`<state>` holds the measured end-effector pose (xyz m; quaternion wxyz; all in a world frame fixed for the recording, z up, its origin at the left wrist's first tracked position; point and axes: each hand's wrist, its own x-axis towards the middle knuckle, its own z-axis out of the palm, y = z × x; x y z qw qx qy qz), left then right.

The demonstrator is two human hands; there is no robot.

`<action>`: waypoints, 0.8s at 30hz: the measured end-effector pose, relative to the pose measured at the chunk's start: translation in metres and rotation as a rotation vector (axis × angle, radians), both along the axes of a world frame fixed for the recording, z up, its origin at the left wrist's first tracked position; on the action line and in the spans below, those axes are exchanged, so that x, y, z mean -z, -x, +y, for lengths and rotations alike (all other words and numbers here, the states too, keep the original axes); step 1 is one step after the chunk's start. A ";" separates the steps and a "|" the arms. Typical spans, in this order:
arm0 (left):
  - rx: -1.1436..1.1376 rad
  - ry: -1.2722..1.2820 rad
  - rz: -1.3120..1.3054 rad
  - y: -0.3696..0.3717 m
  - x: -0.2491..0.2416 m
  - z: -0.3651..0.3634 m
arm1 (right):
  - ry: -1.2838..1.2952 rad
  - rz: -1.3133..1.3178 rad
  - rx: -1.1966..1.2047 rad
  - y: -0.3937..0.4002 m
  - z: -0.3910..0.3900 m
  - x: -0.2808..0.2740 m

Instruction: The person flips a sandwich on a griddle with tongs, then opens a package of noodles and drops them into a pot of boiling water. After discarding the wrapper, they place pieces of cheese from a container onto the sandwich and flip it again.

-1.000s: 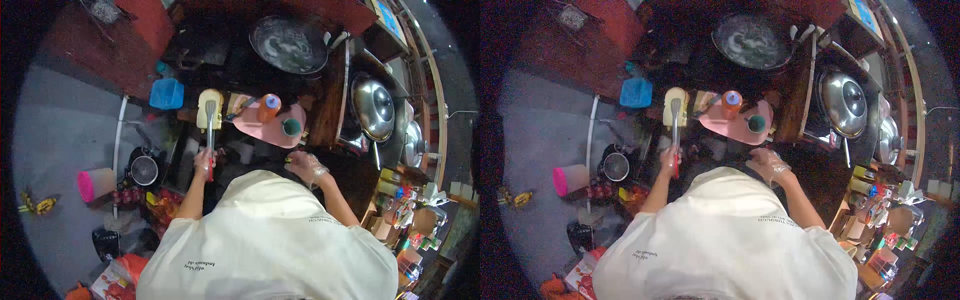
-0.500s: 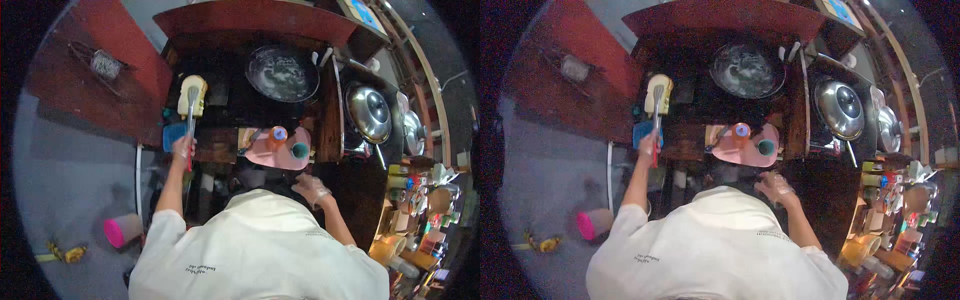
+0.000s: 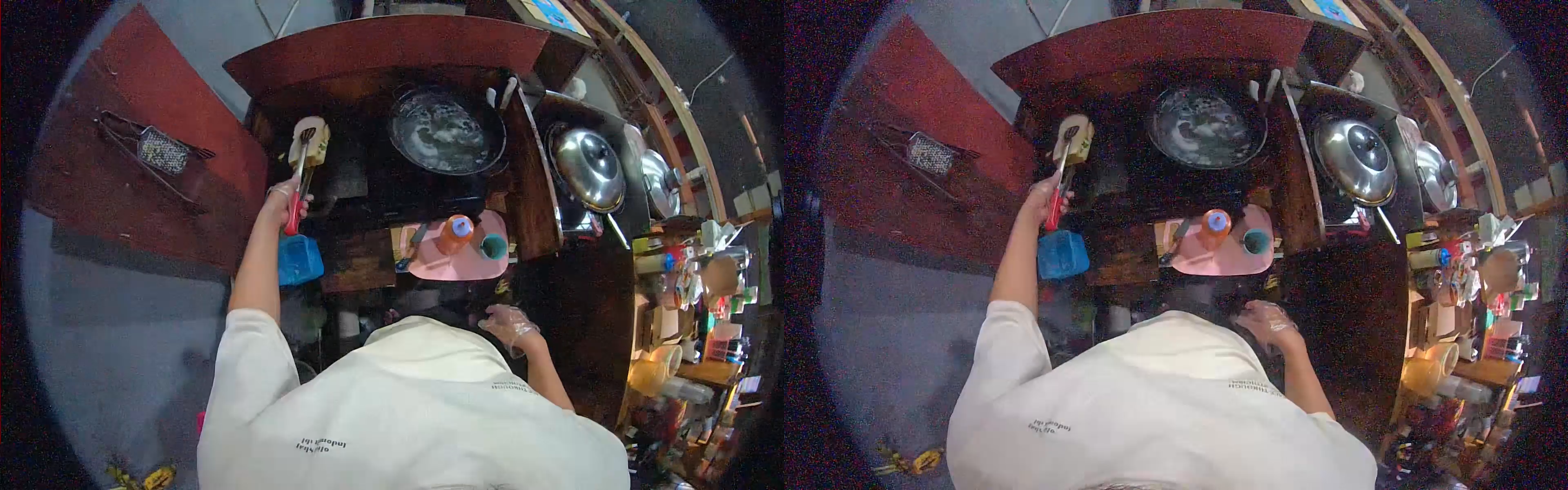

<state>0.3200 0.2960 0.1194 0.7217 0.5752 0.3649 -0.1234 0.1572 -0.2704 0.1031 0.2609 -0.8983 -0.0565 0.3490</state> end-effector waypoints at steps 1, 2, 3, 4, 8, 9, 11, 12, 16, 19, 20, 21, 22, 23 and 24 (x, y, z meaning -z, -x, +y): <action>0.025 0.029 0.008 0.002 -0.006 0.003 | 0.010 0.014 -0.035 -0.002 0.006 -0.004; 0.025 0.022 0.005 0.004 -0.011 0.004 | 0.021 0.026 -0.072 -0.006 0.012 -0.007; 0.039 -0.051 0.038 0.007 -0.021 -0.002 | 0.068 0.060 -0.131 -0.013 0.019 -0.004; 0.055 -0.124 0.071 0.011 -0.028 -0.004 | 0.063 0.055 -0.130 -0.019 0.027 -0.011; 0.131 -0.116 0.137 0.055 -0.035 -0.011 | -0.046 0.042 -0.108 -0.025 0.037 -0.004; 0.137 -0.128 0.105 0.079 -0.037 -0.012 | -0.035 0.003 -0.113 -0.027 0.038 0.004; 0.103 -0.042 0.062 0.135 -0.040 -0.015 | -0.089 -0.059 -0.081 -0.031 0.045 0.002; 0.068 0.056 0.056 0.161 -0.040 -0.014 | -0.103 -0.070 -0.084 -0.035 0.051 -0.007; 0.265 -0.304 0.050 0.210 -0.105 -0.024 | 0.074 0.022 -0.278 -0.053 0.070 -0.011; 0.368 -1.122 -0.301 0.206 -0.185 -0.043 | 0.194 -0.010 -0.443 -0.059 0.090 -0.011; 0.348 -1.436 -0.279 0.196 -0.209 -0.042 | 0.158 -0.097 -0.461 -0.059 0.090 0.002; 0.321 -1.712 -0.247 0.186 -0.226 -0.040 | 0.120 -0.183 -0.475 -0.062 0.097 0.010; 0.322 -1.894 -0.335 0.177 -0.242 -0.031 | 0.113 -0.202 -0.508 -0.062 0.108 0.008; 0.331 -2.074 -0.429 0.168 -0.257 -0.022 | 0.116 -0.219 -0.514 -0.062 0.117 0.003; 0.358 -2.191 -0.356 0.156 -0.271 -0.014 | 0.120 -0.238 -0.508 -0.063 0.126 -0.005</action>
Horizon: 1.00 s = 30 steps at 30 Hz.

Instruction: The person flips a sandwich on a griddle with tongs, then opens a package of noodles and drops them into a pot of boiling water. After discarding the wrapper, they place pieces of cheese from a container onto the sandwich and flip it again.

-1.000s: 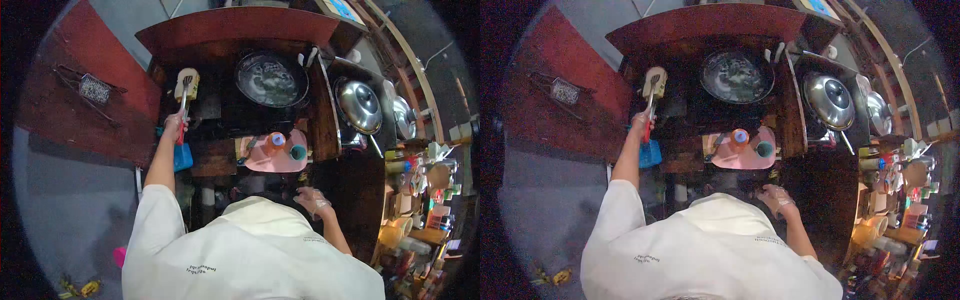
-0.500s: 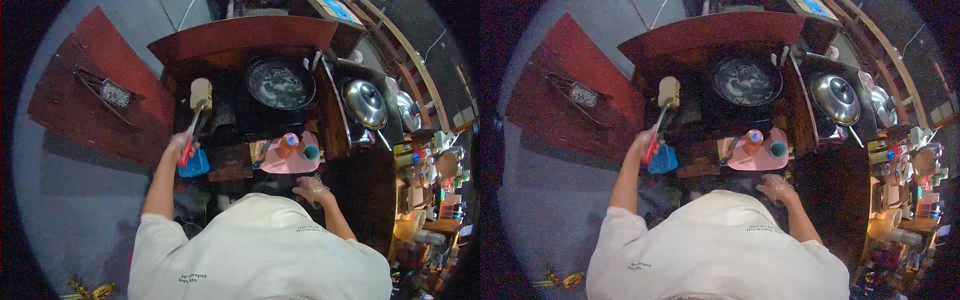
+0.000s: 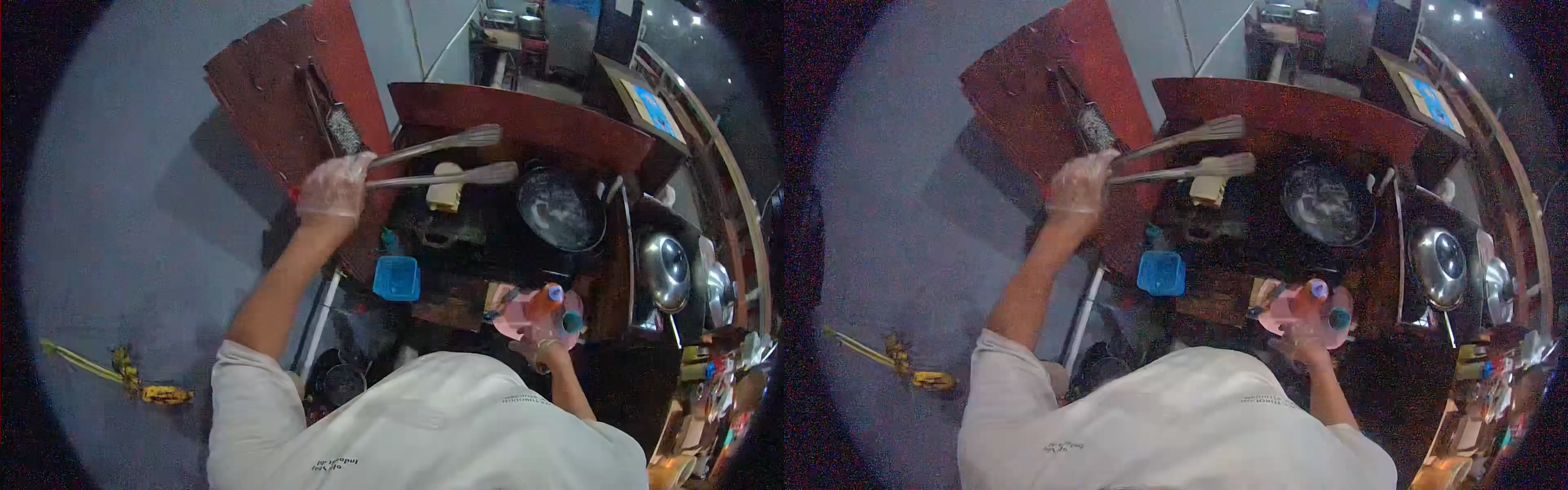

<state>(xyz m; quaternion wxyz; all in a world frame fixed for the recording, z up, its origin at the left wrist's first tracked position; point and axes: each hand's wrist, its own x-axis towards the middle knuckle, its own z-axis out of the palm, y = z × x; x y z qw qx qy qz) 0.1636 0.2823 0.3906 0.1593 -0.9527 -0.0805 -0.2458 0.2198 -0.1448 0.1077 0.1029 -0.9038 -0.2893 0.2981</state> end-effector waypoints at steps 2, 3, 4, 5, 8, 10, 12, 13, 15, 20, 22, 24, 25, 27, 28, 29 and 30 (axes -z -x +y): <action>-0.041 -0.114 0.019 -0.016 -0.026 0.008 | 0.000 0.051 0.033 0.001 0.013 -0.009; 0.054 -0.291 0.005 -0.017 -0.044 0.007 | -0.031 0.045 0.033 0.005 0.014 -0.007; 0.148 -0.466 -0.008 -0.018 -0.059 0.008 | -0.059 0.042 0.033 0.010 0.019 -0.010; 0.149 -0.466 -0.012 -0.018 -0.071 0.010 | 0.051 0.084 0.066 0.012 0.026 -0.015; 0.349 -0.612 -0.117 -0.021 -0.097 0.032 | 0.144 0.121 -0.031 0.017 0.027 -0.011; 0.506 -0.721 -0.170 -0.027 -0.112 0.045 | 0.190 0.144 -0.072 0.024 0.023 -0.008; 0.525 -0.753 -0.153 -0.034 -0.120 0.052 | 0.204 0.133 -0.087 0.033 0.016 -0.008; 0.482 -0.724 -0.071 -0.039 -0.123 0.057 | 0.206 0.134 -0.081 0.034 0.015 -0.009; 0.382 -0.647 0.112 -0.044 -0.126 0.063 | 0.258 0.166 -0.066 0.035 0.012 -0.013; 0.250 -0.650 0.161 -0.028 -0.109 0.061 | 0.234 0.208 0.094 0.039 0.000 0.011; 0.376 -0.607 0.109 -0.025 -0.097 0.071 | 0.207 0.179 0.045 0.041 -0.007 0.017; 0.294 -0.670 0.152 -0.029 -0.076 0.080 | 0.036 0.018 0.078 0.052 -0.021 0.044; 0.351 -0.625 0.180 -0.023 -0.072 0.073 | 0.024 0.009 0.051 0.052 -0.025 0.050; 0.381 -0.607 0.262 -0.018 -0.061 0.064 | 0.080 0.161 0.128 0.048 -0.015 0.022; 0.382 -0.609 0.263 -0.018 -0.061 0.061 | 0.078 0.162 0.129 0.048 -0.015 0.022; 0.470 -0.613 0.217 -0.018 -0.062 0.058 | 0.150 0.178 0.119 0.047 -0.014 0.022; 0.556 -0.616 0.171 -0.018 -0.064 0.055 | 0.223 0.193 0.108 0.046 -0.014 0.022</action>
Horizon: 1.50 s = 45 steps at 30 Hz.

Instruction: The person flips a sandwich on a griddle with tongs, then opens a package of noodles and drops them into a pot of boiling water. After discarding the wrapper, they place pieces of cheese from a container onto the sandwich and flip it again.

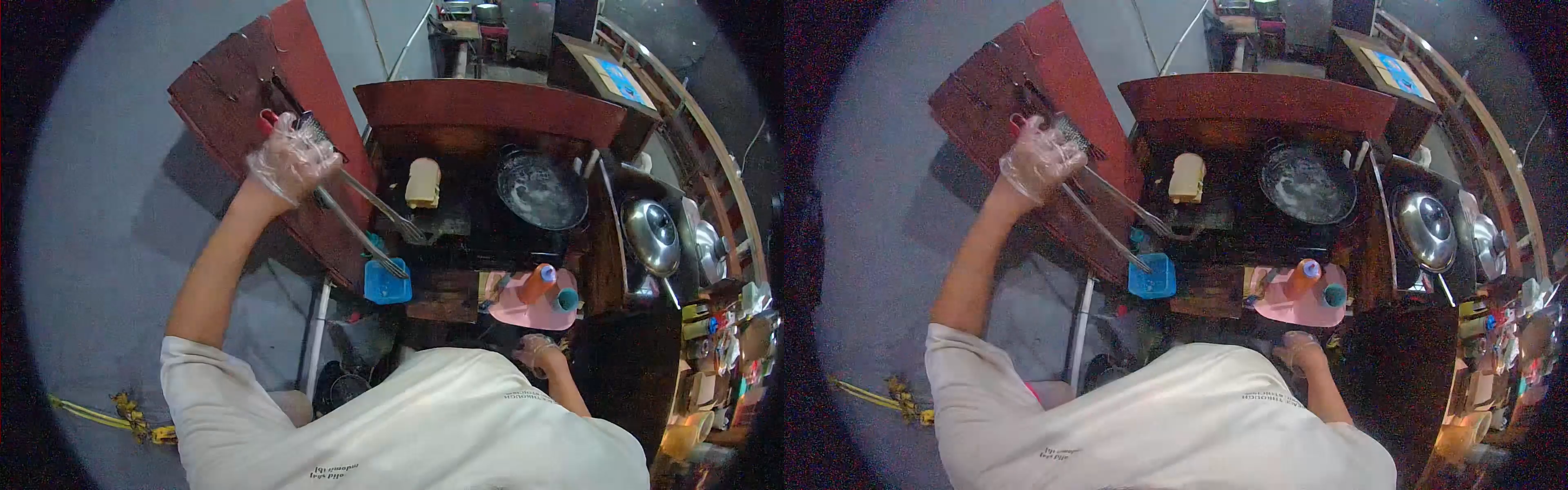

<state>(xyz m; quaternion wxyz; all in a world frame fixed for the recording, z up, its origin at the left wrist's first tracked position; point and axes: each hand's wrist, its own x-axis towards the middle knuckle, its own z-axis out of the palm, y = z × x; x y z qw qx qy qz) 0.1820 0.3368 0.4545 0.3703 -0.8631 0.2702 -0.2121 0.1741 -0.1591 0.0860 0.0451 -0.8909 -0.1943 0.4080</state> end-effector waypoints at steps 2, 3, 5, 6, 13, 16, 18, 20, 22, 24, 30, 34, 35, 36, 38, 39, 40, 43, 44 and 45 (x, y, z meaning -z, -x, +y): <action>0.053 0.026 -0.026 0.002 -0.022 -0.012 | -0.002 -0.013 -0.056 -0.003 -0.008 0.018; -0.009 -0.017 -0.063 0.006 -0.037 -0.021 | -0.021 -0.019 -0.046 -0.004 -0.012 0.023; -0.001 -0.022 -0.152 0.006 -0.048 -0.009 | -0.042 -0.028 -0.042 -0.007 -0.019 0.034; -0.006 -0.024 -0.154 0.007 -0.052 -0.001 | -0.058 -0.061 -0.056 -0.008 -0.020 0.036; 0.048 -0.016 -0.121 0.007 -0.039 0.034 | -0.078 0.001 -0.088 -0.012 -0.024 0.043; 0.096 -0.045 -0.077 0.002 -0.033 0.042 | -0.015 -0.007 -0.023 -0.010 -0.016 0.019; 0.100 -0.012 -0.062 0.003 -0.029 0.056 | -0.028 -0.040 -0.102 -0.012 -0.028 0.039; 0.060 0.042 -0.040 0.005 -0.026 0.051 | 0.001 0.044 0.072 -0.012 -0.021 0.021; 0.028 0.071 -0.013 0.003 -0.019 0.042 | -0.077 -0.029 -0.136 -0.013 -0.036 0.014; -0.083 -0.057 -0.011 0.005 -0.005 0.058 | -0.086 0.091 0.095 -0.016 -0.043 -0.005; -0.131 -0.146 0.030 0.021 0.042 0.067 | -0.253 -0.091 0.251 -0.030 -0.107 -0.001; -0.179 0.017 0.179 0.045 0.065 0.004 | -0.259 -0.128 0.363 -0.052 -0.144 -0.013; -0.133 0.039 0.145 0.045 0.079 0.006 | -0.257 -0.116 0.364 -0.057 -0.150 -0.010; -0.134 0.039 0.155 0.045 0.093 -0.001 | -0.259 -0.121 0.437 -0.061 -0.154 -0.005; -0.090 0.126 0.068 0.045 0.119 -0.028 | -0.256 -0.114 0.511 -0.066 -0.159 0.009; -0.201 0.255 0.127 0.046 0.131 -0.066 | -0.325 -0.278 0.546 -0.068 -0.157 0.024; -0.167 0.392 0.193 0.039 0.146 -0.097 | -0.394 -0.441 0.578 -0.070 -0.154 0.038; -0.150 0.814 0.441 0.017 0.235 -0.166 | -0.411 -0.620 0.565 -0.086 -0.137 0.063; -0.190 0.974 0.563 0.010 0.270 -0.190 | -0.500 -0.665 0.523 -0.096 -0.133 0.071; -0.215 1.094 0.607 0.005 0.313 -0.210 | -0.590 -0.710 0.482 -0.104 -0.129 0.077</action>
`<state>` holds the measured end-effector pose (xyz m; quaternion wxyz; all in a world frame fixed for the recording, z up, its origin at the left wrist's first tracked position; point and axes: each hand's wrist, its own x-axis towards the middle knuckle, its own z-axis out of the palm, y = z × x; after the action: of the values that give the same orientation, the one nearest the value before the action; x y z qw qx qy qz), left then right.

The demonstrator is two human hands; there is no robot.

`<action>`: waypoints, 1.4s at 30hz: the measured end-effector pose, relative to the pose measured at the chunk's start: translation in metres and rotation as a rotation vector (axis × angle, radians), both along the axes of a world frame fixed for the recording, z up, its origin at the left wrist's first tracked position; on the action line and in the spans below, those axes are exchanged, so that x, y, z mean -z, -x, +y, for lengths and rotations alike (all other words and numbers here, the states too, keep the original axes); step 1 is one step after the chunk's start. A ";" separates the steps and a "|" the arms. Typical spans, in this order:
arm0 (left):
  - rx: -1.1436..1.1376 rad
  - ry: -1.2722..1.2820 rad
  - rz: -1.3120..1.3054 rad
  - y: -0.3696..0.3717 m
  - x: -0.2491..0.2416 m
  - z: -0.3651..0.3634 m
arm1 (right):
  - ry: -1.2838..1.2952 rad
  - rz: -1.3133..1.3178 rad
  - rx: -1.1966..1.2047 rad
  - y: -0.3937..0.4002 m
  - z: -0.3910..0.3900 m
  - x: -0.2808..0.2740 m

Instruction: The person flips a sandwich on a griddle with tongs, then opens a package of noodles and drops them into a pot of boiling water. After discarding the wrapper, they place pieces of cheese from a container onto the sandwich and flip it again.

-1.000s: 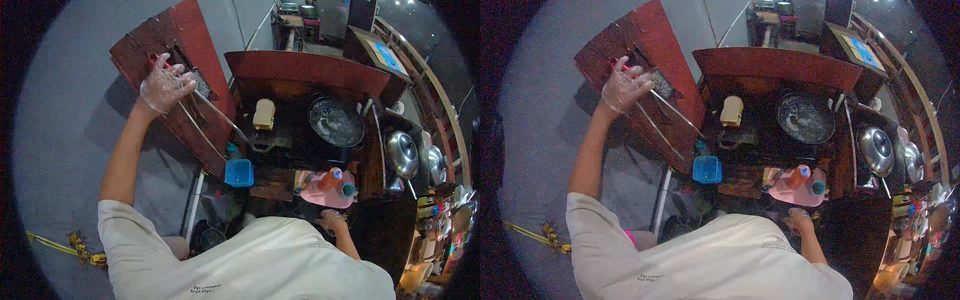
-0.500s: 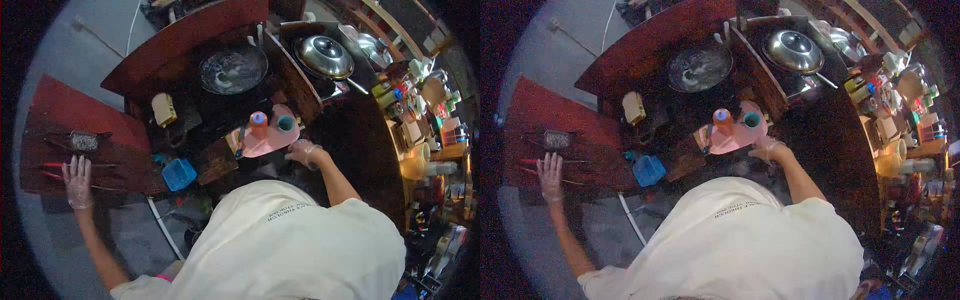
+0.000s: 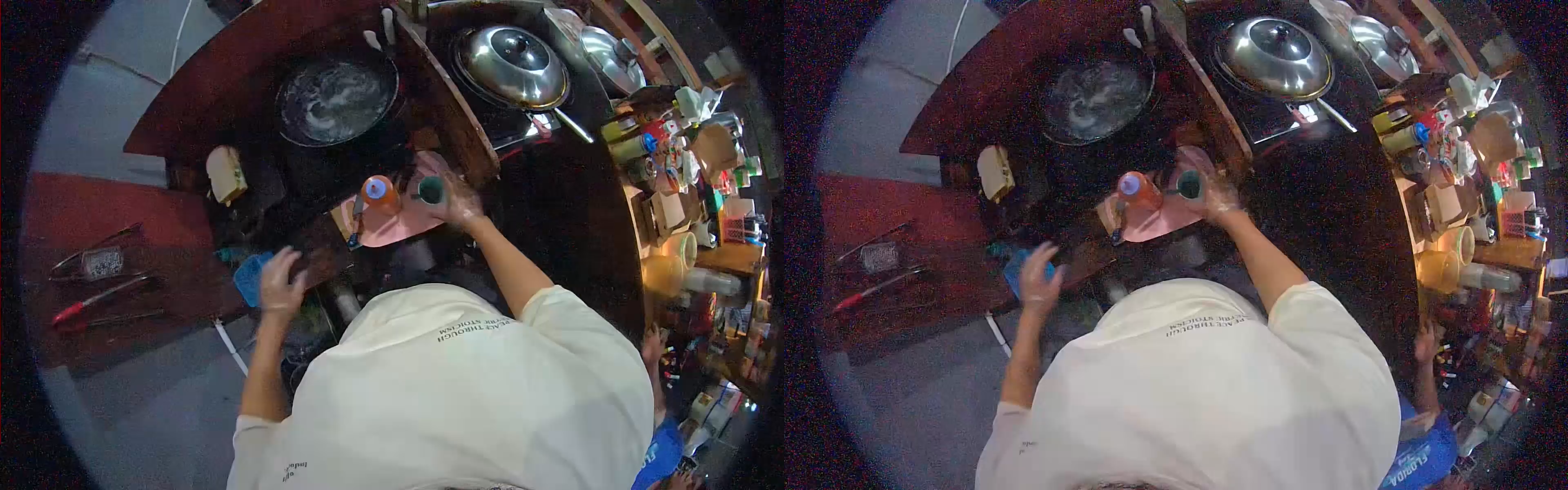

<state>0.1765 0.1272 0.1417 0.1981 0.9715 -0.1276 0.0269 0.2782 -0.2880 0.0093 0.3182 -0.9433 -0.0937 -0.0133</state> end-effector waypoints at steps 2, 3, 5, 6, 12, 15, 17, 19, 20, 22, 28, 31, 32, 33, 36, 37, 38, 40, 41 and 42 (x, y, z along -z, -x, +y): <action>-0.053 0.154 0.114 -0.017 0.052 -0.051 | 0.001 0.068 -0.003 -0.010 0.006 0.002; -0.086 0.231 0.170 -0.025 0.067 -0.076 | 0.048 0.118 0.034 -0.014 0.006 0.036; -0.217 0.313 0.316 -0.040 0.091 -0.125 | 0.100 0.177 0.069 -0.017 0.003 0.067; -0.222 0.315 0.327 -0.046 0.086 -0.145 | -0.008 0.191 0.071 -0.015 0.002 0.052; -0.013 0.185 0.359 -0.042 0.111 -0.147 | -0.107 0.332 0.171 0.015 0.010 -0.017; -0.177 0.132 0.561 -0.016 0.104 -0.106 | -0.227 0.259 -0.004 0.042 0.024 -0.009; -0.278 0.139 0.427 0.017 0.117 -0.068 | -0.213 0.384 -0.232 0.052 0.041 -0.039; -0.550 0.224 0.394 0.050 0.128 -0.024 | -0.204 0.372 -0.269 0.071 0.074 -0.019; -0.621 0.291 0.306 0.068 0.142 -0.004 | -0.288 0.292 -0.359 0.076 0.090 -0.003; -0.730 0.383 0.204 0.106 0.176 0.044 | -0.172 0.331 -0.498 0.070 0.144 -0.024; -0.907 0.491 0.160 0.152 0.154 0.087 | -0.229 0.238 -0.621 0.034 0.293 0.018; -0.881 0.421 0.173 0.166 0.138 0.091 | -0.170 0.185 -0.600 0.019 0.331 0.033; -0.910 0.407 0.214 0.170 0.135 0.090 | -0.162 0.251 -0.624 0.012 0.339 0.036; -0.939 0.392 0.255 0.174 0.134 0.092 | -0.164 0.256 -0.619 0.015 0.342 0.035; -0.935 0.432 0.270 0.193 0.156 0.100 | -0.141 0.283 -0.594 0.020 0.345 0.034; -0.914 0.414 0.259 0.197 0.160 0.101 | -0.152 0.240 -0.588 0.022 0.345 0.039; -0.927 0.447 0.294 0.200 0.165 0.101 | -0.160 0.194 -0.580 0.022 0.342 0.042; -0.875 0.444 0.277 0.205 0.176 0.112 | -0.155 0.201 -0.548 0.026 0.342 0.038; -0.830 0.434 0.258 0.202 0.181 0.111 | -0.157 0.210 -0.522 0.027 0.341 0.034; -0.865 0.460 0.297 0.191 0.157 0.104 | -0.153 0.148 -0.557 0.026 0.339 0.036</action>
<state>-0.0147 0.2313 -0.0150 0.3935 0.8600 0.3248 -0.0046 0.2519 0.0506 -0.0263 0.3857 -0.8529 -0.3243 0.1365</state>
